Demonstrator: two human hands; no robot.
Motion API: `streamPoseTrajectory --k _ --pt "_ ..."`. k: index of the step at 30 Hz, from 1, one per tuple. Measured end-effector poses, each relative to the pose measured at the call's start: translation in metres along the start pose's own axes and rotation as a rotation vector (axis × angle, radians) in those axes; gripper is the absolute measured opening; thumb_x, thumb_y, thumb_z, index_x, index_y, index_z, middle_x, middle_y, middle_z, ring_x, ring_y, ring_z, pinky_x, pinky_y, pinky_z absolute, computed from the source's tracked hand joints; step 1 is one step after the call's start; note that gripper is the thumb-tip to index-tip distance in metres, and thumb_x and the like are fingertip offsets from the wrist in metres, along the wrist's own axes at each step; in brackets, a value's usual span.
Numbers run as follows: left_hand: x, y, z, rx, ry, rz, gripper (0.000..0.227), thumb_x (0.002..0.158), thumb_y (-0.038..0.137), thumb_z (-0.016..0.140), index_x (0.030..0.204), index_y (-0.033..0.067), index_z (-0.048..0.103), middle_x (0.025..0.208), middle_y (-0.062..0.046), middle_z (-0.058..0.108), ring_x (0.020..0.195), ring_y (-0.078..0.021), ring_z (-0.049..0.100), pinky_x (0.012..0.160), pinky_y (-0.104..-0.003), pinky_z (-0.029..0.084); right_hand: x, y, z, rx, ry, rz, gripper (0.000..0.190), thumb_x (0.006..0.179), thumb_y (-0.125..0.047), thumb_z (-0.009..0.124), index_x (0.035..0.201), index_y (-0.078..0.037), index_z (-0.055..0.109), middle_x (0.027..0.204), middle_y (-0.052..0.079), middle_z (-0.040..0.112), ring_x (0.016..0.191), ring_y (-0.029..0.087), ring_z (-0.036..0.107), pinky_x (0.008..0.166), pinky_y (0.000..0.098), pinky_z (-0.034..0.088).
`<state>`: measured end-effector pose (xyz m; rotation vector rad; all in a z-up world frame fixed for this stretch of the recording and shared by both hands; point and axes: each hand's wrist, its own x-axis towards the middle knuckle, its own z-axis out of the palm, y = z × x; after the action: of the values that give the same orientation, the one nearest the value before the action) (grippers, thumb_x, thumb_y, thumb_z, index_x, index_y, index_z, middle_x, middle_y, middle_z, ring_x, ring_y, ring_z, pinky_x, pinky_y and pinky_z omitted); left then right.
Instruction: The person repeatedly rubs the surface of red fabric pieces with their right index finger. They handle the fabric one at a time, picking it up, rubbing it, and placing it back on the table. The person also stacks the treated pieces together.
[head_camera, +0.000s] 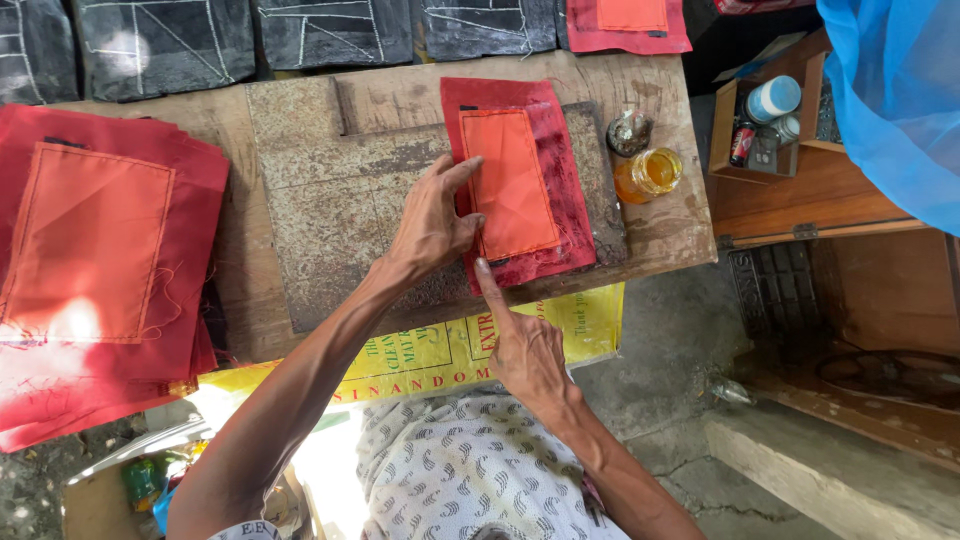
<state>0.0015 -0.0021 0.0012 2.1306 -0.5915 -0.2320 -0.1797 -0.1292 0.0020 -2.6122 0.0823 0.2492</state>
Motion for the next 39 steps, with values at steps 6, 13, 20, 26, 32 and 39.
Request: streamPoseTrajectory --k 6,13,20,26,32,39 --pt "0.001 0.003 -0.005 -0.074 -0.048 -0.070 0.073 0.072 -0.002 0.073 0.142 -0.0025 0.053 0.128 -0.022 0.061 0.118 -0.0373 0.060 0.106 -0.045 0.051 0.004 0.036 -0.025 -0.044 0.052 0.262 0.104 0.075 0.005 0.060 0.164 -0.022 0.013 0.054 0.014 0.059 0.048 0.034 0.062 0.050 0.0501 0.051" --pt "0.002 0.000 -0.002 -0.067 -0.089 -0.104 0.075 0.071 -0.001 0.073 0.143 -0.0024 0.052 0.132 -0.025 0.060 0.122 -0.0393 0.059 0.109 -0.045 0.050 0.003 0.062 -0.026 -0.197 0.108 0.119 0.106 0.071 0.006 0.062 0.163 -0.025 0.019 0.056 0.017 0.059 0.050 0.037 0.061 0.053 0.0539 0.048" --pt "0.002 0.005 -0.004 -0.036 -0.030 -0.029 0.075 0.070 0.000 0.078 0.141 -0.0037 0.054 0.133 -0.028 0.055 0.122 -0.0434 0.056 0.106 -0.048 0.046 -0.005 0.059 -0.041 -0.012 0.071 0.094 0.102 0.075 0.008 0.058 0.163 -0.031 0.024 0.053 0.016 0.055 0.046 0.033 0.058 0.054 0.0503 0.047" --pt "-0.001 0.008 -0.011 -0.106 -0.091 -0.115 0.073 0.073 0.002 0.074 0.143 -0.0008 0.054 0.131 -0.023 0.061 0.123 -0.0366 0.060 0.108 -0.043 0.050 -0.028 0.024 -0.020 -0.021 -0.165 0.194 0.088 0.092 0.005 0.051 0.166 -0.021 0.013 0.060 0.013 0.060 0.047 0.028 0.060 0.043 0.0420 0.054" --pt "0.007 -0.002 -0.007 -0.059 -0.064 -0.060 0.074 0.073 0.008 0.085 0.141 0.0009 0.057 0.147 -0.030 0.048 0.133 -0.0438 0.050 0.112 -0.051 0.041 0.000 -0.001 -0.017 -0.045 0.005 -0.132 0.113 0.065 0.008 0.061 0.162 -0.021 0.010 0.064 0.017 0.065 0.051 0.033 0.064 0.053 0.0514 0.052" --pt "0.057 -0.017 -0.019 -0.285 0.043 -0.227 0.104 0.074 0.021 0.085 0.158 0.0078 0.025 0.140 -0.024 0.060 0.122 -0.0372 0.063 0.104 -0.049 0.052 0.008 -0.004 -0.015 -0.243 -0.314 0.007 0.108 0.079 -0.002 0.065 0.165 -0.019 0.002 0.062 0.021 0.065 0.052 0.036 0.063 0.051 0.0522 0.051"
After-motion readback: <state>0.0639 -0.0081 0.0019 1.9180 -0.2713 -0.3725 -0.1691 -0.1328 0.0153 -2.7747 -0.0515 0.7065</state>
